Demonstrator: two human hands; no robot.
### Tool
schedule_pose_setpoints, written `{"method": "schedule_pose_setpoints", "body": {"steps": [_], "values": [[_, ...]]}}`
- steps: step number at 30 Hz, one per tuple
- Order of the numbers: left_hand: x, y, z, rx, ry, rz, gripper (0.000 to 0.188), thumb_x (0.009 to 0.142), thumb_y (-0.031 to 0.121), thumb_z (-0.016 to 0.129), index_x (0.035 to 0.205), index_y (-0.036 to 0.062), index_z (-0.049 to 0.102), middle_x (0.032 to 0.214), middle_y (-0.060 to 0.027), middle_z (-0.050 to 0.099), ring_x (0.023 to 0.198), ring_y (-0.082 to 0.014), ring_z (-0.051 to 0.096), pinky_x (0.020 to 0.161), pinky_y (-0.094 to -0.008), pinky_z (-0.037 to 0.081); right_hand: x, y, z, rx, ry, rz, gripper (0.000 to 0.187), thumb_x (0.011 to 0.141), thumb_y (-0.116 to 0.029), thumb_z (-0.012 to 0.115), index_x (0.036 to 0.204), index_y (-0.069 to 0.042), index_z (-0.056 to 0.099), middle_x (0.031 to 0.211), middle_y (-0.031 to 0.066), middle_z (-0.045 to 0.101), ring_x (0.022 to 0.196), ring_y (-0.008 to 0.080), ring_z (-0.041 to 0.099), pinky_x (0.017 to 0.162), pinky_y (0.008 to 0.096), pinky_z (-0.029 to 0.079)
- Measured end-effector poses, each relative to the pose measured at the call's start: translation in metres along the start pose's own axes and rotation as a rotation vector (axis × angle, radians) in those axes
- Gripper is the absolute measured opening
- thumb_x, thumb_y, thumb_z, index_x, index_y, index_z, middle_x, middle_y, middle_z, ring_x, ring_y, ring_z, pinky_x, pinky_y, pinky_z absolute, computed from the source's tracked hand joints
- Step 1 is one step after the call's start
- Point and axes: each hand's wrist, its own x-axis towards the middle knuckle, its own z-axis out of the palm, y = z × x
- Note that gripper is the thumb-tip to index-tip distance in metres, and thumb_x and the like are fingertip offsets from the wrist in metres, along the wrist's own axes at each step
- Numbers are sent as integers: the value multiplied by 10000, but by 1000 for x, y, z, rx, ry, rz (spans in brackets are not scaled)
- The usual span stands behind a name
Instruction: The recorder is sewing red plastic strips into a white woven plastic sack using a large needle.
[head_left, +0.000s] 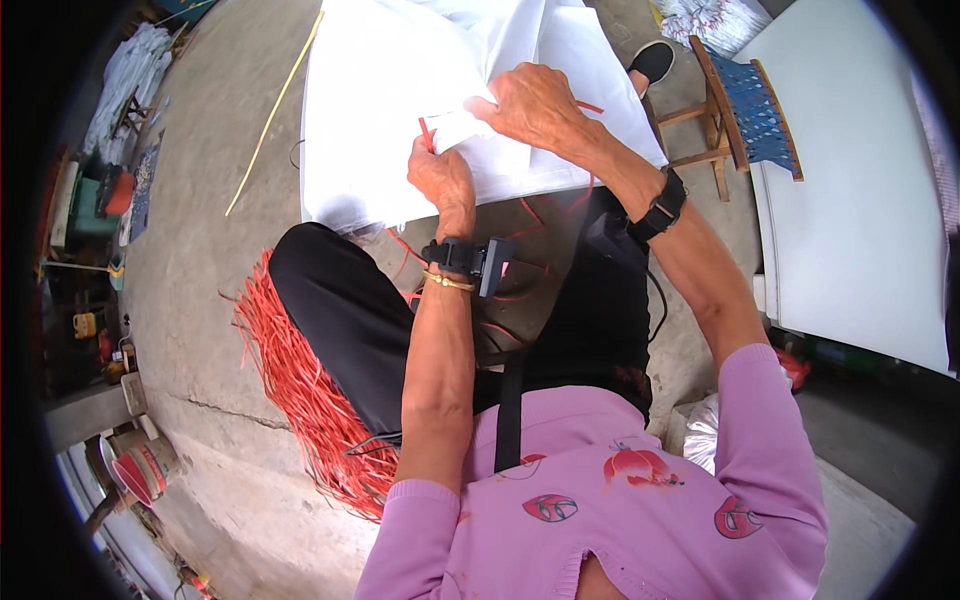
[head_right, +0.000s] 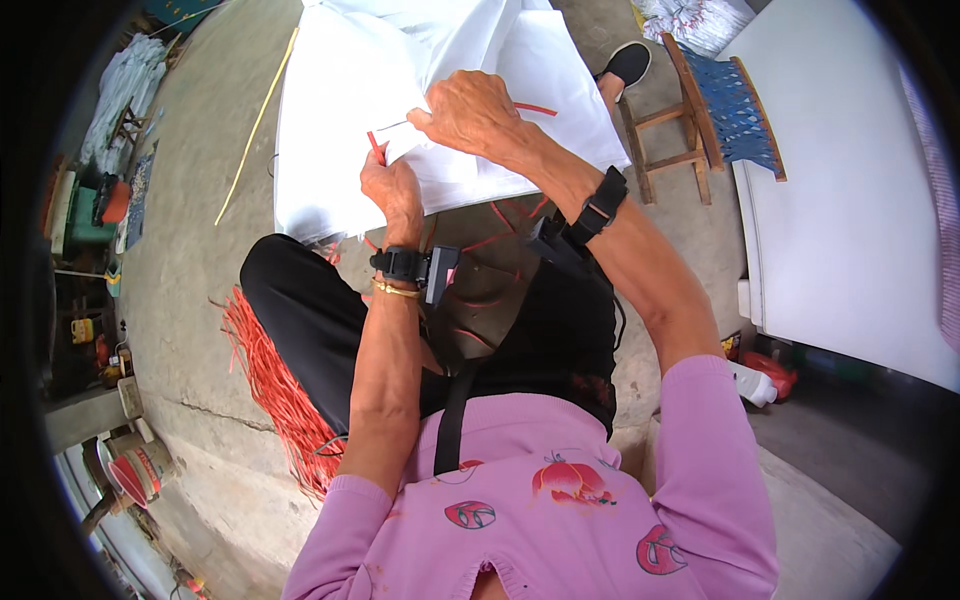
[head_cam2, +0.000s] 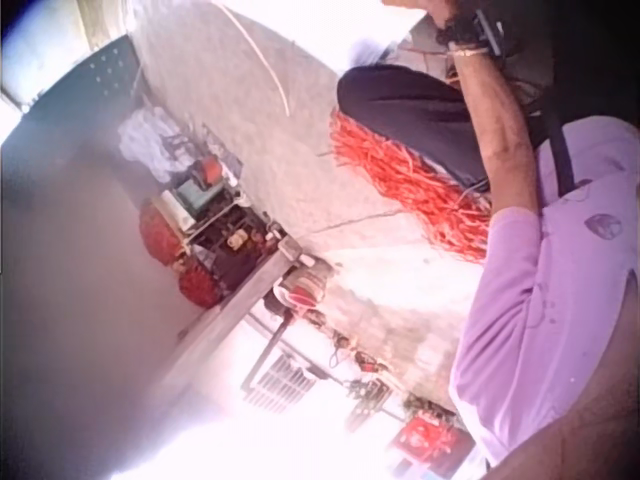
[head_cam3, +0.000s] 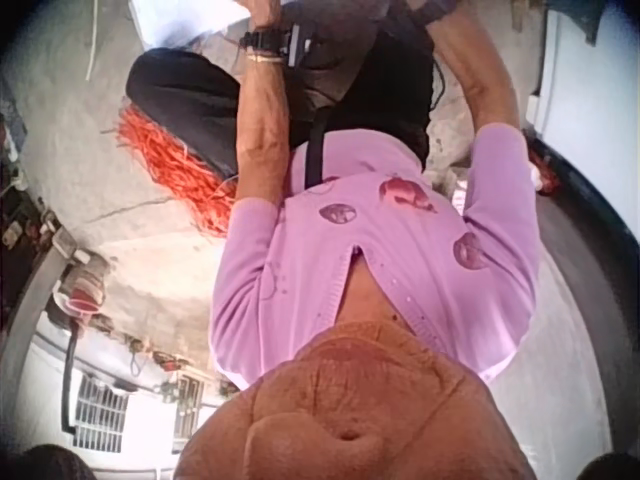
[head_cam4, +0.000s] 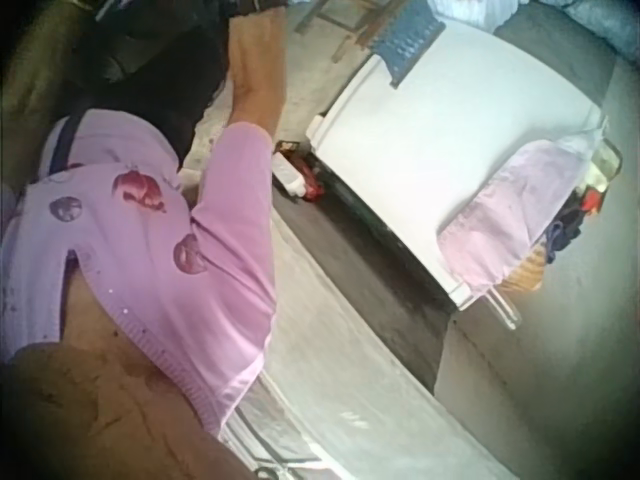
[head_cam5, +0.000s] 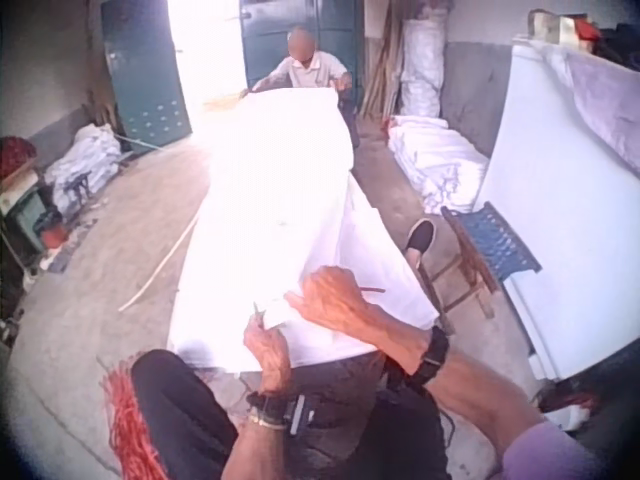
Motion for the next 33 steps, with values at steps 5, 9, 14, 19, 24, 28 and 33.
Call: {"method": "schedule_pose_setpoints", "body": {"steps": [5, 9, 14, 19, 24, 28, 33], "values": [[7, -6, -7, 34, 31, -47, 222, 696, -42, 500, 877, -19, 627, 759, -173, 641, 699, -292, 619, 675, -373, 471, -1, 5, 3, -184, -23, -115, 484, 780, -400, 573, 522, 9, 595, 402, 140, 483, 377, 254, 508, 397, 364, 414], [6, -2, -12, 39, 43, -40, 210, 695, -51, 494, 857, -27, 626, 751, -180, 637, 689, -289, 616, 671, -374, 473, -1, 7, 3, -205, -4, -192, 471, 770, -394, 588, 513, 1, 592, 393, 138, 473, 360, 232, 500, 377, 348, 398], [9, -3, -16, 73, 31, -2, 244, 654, -77, 496, 862, -31, 615, 738, -191, 632, 670, -288, 617, 652, -372, 477, -1, 8, 2, -317, -45, -262, 466, 780, -389, 582, 522, -1, 598, 396, 129, 474, 369, 233, 504, 380, 346, 401], [10, 3, -20, 112, 43, 114, 259, 631, -86, 500, 859, -28, 609, 735, -187, 632, 665, -297, 620, 645, -367, 479, -2, 6, 6, -367, -70, -312, 447, 780, -379, 580, 532, -9, 605, 427, 135, 496, 387, 234, 516, 396, 346, 421], [11, 18, -23, 105, 52, 246, 224, 634, -76, 500, 824, -26, 607, 720, -175, 635, 663, -302, 625, 640, -358, 482, -3, 3, 9, -352, -111, -323, 434, 791, -351, 560, 553, 9, 611, 438, 141, 496, 406, 246, 527, 439, 378, 455], [11, 43, -10, 24, -71, 311, 161, 687, -9, 542, 815, -27, 637, 701, -152, 643, 654, -261, 626, 617, -347, 471, 2, 13, 18, -133, -65, -272, 498, 818, -396, 513, 600, 48, 580, 480, 144, 495, 502, 242, 550, 507, 374, 448], [21, 78, -30, -431, -500, -2, 231, 792, 57, 589, 1007, -26, 613, 752, 0, 582, 553, -36, 408, 482, -178, 313, 7, 15, 1, 513, -183, 150, 697, 755, -633, 526, 572, 36, 459, 498, 69, 343, 506, 167, 396, 495, 359, 332]]}}
